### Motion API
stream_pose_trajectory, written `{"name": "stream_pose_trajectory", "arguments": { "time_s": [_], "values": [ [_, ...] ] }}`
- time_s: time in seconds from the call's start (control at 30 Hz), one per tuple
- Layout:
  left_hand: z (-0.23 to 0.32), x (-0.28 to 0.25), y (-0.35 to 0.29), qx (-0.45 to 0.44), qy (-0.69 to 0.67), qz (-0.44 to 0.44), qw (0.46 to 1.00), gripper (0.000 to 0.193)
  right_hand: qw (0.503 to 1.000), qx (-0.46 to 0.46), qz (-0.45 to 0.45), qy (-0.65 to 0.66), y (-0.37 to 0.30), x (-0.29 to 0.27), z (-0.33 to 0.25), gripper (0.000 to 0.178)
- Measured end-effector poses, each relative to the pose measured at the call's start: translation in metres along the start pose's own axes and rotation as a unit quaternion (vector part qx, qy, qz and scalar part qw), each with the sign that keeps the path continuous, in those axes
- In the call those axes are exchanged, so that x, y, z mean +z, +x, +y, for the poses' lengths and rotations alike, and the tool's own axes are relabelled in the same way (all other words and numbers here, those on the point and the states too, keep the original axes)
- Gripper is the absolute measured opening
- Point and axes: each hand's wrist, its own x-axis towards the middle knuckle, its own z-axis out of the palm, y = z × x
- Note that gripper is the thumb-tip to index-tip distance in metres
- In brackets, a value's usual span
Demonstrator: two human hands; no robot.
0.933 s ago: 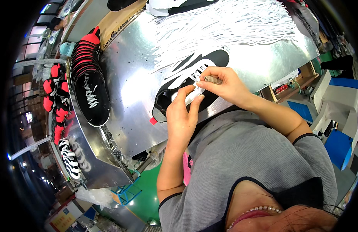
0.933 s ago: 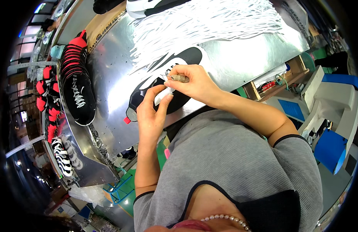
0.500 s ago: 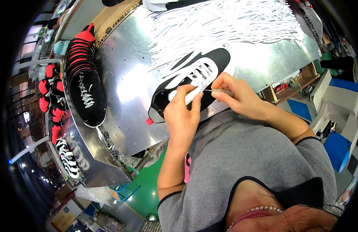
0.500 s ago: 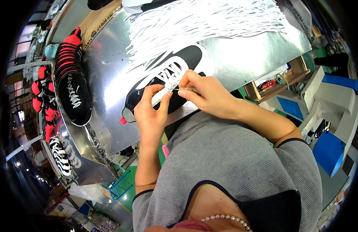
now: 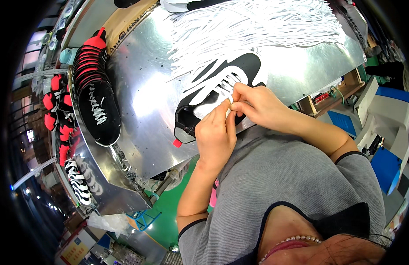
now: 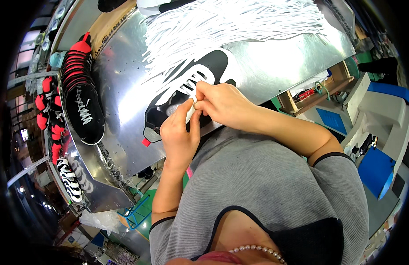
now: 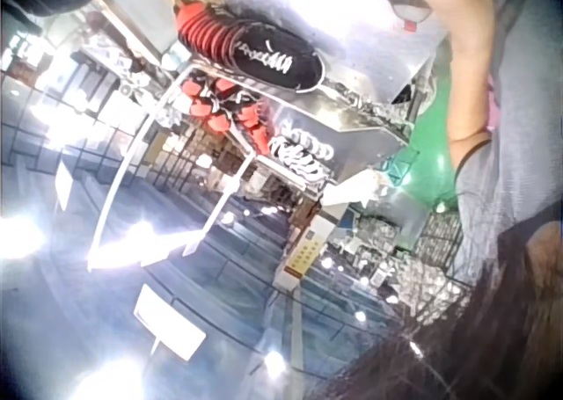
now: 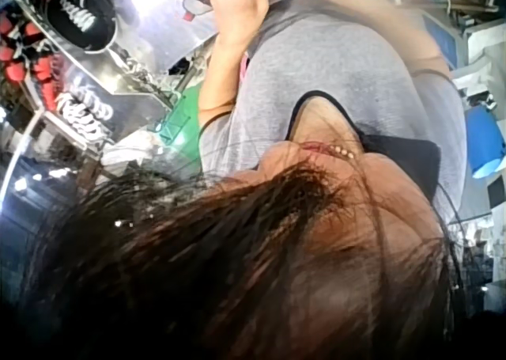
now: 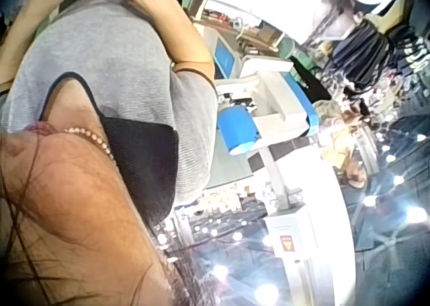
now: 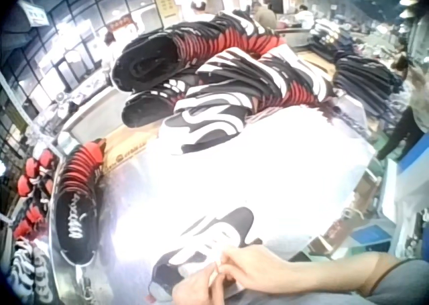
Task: The person laces several shoe uppers by hand, threading white laces through the eyelets of black and white shoe components on a metal workstation.
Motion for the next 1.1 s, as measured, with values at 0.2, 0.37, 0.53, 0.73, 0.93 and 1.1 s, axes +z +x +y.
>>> {"name": "stream_pose_trajectory", "arguments": {
  "time_s": [0.2,0.37,0.53,0.73,0.93,1.1],
  "values": [
    [-0.003,-0.001,-0.004,-0.018,-0.05,0.009,0.999,0.025,0.999,0.018,-0.045,-0.017,-0.017,-0.042,-0.005,0.012],
    [0.002,-0.001,0.004,-0.041,-0.098,-0.015,0.994,0.023,0.989,-0.084,0.116,0.031,0.004,-0.05,0.004,0.016],
    [0.005,-0.022,0.011,-0.098,-0.076,-0.119,0.985,0.016,0.97,-0.152,0.19,-0.025,0.037,-0.026,0.03,0.021],
    [-0.001,-0.039,0.001,-0.158,-0.028,-0.192,0.968,0.029,0.977,-0.114,0.181,0.014,0.035,-0.018,0.034,0.02],
    [-0.005,-0.033,0.003,-0.123,-0.01,-0.16,0.979,0.032,0.987,-0.118,0.106,-0.032,0.029,-0.025,0.024,0.022],
    [0.004,-0.038,0.005,-0.179,0.027,-0.22,0.959,0.031,0.989,-0.099,0.106,-0.005,0.028,-0.025,0.023,0.021]
  ]
}}
